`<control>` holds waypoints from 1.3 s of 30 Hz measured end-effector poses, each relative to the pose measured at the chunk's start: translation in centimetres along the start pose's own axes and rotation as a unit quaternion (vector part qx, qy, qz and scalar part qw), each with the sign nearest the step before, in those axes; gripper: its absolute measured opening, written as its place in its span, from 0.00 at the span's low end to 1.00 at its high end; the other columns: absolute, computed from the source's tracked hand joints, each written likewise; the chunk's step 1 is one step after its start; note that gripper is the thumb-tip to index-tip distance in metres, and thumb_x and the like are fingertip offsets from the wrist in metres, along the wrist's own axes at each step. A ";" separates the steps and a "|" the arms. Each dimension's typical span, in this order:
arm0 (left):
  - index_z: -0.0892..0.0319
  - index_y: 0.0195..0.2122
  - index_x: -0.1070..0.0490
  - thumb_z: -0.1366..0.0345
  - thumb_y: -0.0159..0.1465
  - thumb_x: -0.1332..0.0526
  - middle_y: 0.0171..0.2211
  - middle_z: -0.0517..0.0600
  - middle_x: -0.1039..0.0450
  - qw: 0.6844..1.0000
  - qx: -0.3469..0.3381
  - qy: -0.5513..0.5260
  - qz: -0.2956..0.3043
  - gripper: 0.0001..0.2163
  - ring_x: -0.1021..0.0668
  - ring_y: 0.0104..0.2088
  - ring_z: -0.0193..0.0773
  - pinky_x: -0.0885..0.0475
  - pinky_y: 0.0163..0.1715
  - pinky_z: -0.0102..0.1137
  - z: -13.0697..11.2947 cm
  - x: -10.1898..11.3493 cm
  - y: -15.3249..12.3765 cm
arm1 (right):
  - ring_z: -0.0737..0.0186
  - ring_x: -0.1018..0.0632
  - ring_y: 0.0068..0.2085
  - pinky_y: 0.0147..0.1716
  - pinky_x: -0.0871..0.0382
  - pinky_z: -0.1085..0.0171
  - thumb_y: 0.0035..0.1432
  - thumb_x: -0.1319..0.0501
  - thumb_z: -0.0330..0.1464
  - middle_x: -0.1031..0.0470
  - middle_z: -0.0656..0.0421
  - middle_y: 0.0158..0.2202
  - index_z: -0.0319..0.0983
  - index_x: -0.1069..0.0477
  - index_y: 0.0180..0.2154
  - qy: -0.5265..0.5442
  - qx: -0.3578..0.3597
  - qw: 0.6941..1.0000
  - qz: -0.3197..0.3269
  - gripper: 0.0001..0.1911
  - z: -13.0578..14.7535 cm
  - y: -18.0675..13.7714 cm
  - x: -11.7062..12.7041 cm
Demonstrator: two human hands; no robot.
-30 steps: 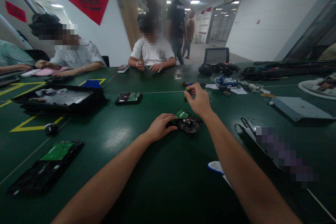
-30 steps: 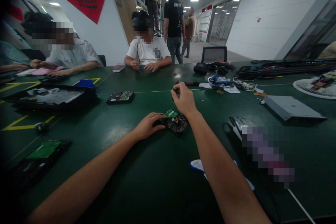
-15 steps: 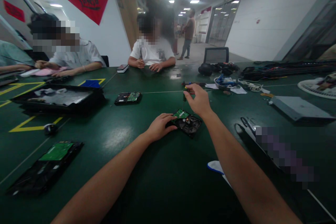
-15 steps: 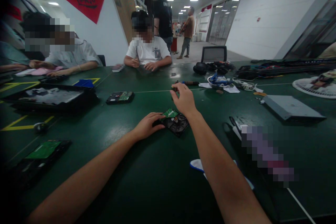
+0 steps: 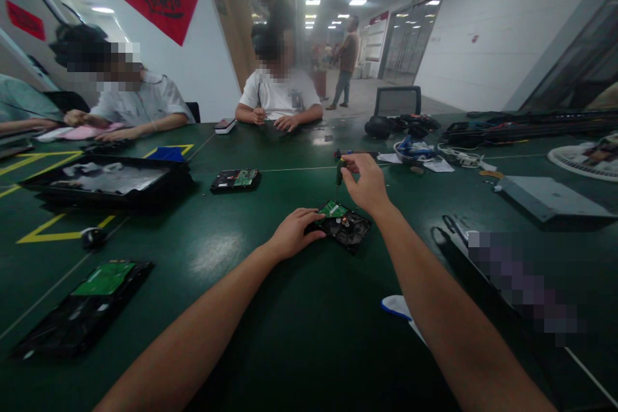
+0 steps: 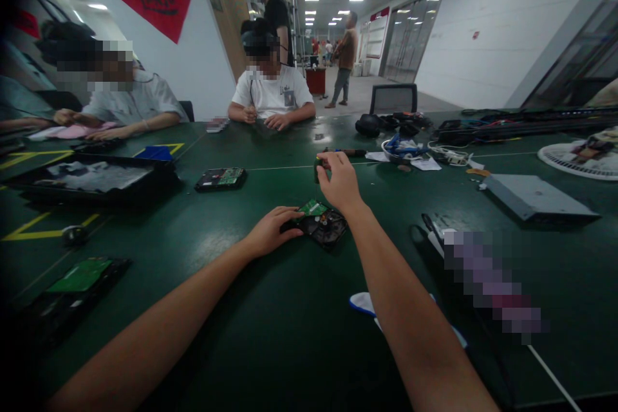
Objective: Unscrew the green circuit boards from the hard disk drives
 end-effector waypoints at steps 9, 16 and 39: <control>0.53 0.60 0.27 0.52 0.67 0.34 0.59 0.56 0.26 1.000 0.002 0.001 0.001 0.22 0.25 0.60 0.49 0.29 0.60 0.48 -0.1 0.1 0.0 | 0.52 0.20 0.42 0.47 0.22 0.49 0.63 0.37 0.34 0.22 0.53 0.45 0.43 0.29 0.47 0.020 -0.016 1.000 0.004 0.10 -0.3 0.0 -0.1; 0.52 0.59 0.28 0.53 0.67 0.34 0.59 0.56 0.26 1.000 -0.007 0.000 -0.002 0.21 0.25 0.60 0.49 0.29 0.61 0.48 0.0 0.0 0.0 | 0.52 0.21 0.43 0.47 0.23 0.48 0.63 0.39 0.33 0.23 0.52 0.47 0.43 0.27 0.46 0.006 -0.005 1.000 -0.003 0.09 -0.1 0.1 0.0; 0.53 0.60 0.28 0.52 0.67 0.34 0.59 0.56 0.26 1.000 0.001 0.002 0.002 0.22 0.25 0.60 0.50 0.29 0.61 0.48 -0.1 0.0 0.0 | 0.53 0.20 0.44 0.48 0.23 0.51 0.66 0.40 0.35 0.24 0.52 0.47 0.43 0.27 0.47 0.018 0.001 1.000 -0.004 0.09 0.5 0.0 0.0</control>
Point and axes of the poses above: each hand's wrist, its own y-axis towards the middle knuckle, its own x-axis out of the back of the hand, z = x × y, the point moved 4 cm from there along y, towards the middle knuckle
